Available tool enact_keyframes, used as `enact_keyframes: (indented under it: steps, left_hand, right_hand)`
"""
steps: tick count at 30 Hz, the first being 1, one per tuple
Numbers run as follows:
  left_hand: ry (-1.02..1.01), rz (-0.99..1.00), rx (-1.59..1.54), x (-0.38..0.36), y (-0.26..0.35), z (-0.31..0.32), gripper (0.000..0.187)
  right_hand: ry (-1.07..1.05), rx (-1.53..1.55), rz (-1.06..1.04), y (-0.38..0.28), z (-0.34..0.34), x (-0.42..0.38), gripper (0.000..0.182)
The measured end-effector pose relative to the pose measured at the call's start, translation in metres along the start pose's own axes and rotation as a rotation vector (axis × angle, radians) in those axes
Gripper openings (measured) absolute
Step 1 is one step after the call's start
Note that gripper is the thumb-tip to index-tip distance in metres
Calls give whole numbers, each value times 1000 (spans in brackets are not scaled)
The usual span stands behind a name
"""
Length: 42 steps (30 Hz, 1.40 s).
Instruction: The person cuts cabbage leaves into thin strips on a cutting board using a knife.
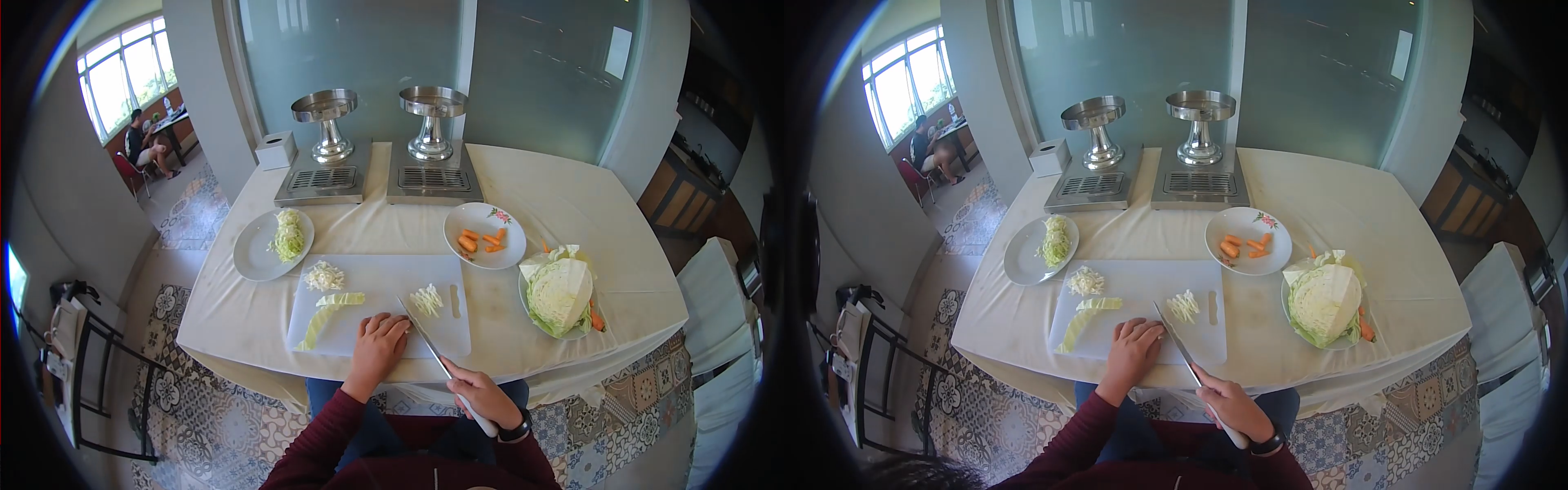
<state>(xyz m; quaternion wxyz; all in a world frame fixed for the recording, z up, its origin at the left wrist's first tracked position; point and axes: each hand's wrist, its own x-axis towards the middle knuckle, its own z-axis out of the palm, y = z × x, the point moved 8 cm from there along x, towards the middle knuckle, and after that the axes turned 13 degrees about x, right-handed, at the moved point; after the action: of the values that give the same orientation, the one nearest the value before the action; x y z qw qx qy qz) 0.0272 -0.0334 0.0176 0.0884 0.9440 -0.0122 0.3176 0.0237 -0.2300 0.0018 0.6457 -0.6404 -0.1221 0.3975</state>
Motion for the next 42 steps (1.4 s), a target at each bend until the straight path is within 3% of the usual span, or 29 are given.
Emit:
enact_keyframes:
  steps: [11,20,26,42]
  left_hand:
    - [-24,7,-25,1,1,-2,24]
    - [-18,15,-23,1,1,-1,23]
    - [-17,16,-19,1,2,-2,23]
    - [-47,12,-6,-1,-1,4,29]
  right_hand:
    - [38,-148,-111,-8,-14,-10,56]
    - [-22,12,16,3,-16,-6,55]
    - [103,-123,-66,-7,-11,-5,52]
    - [49,-322,-249,-10,9,-2,51]
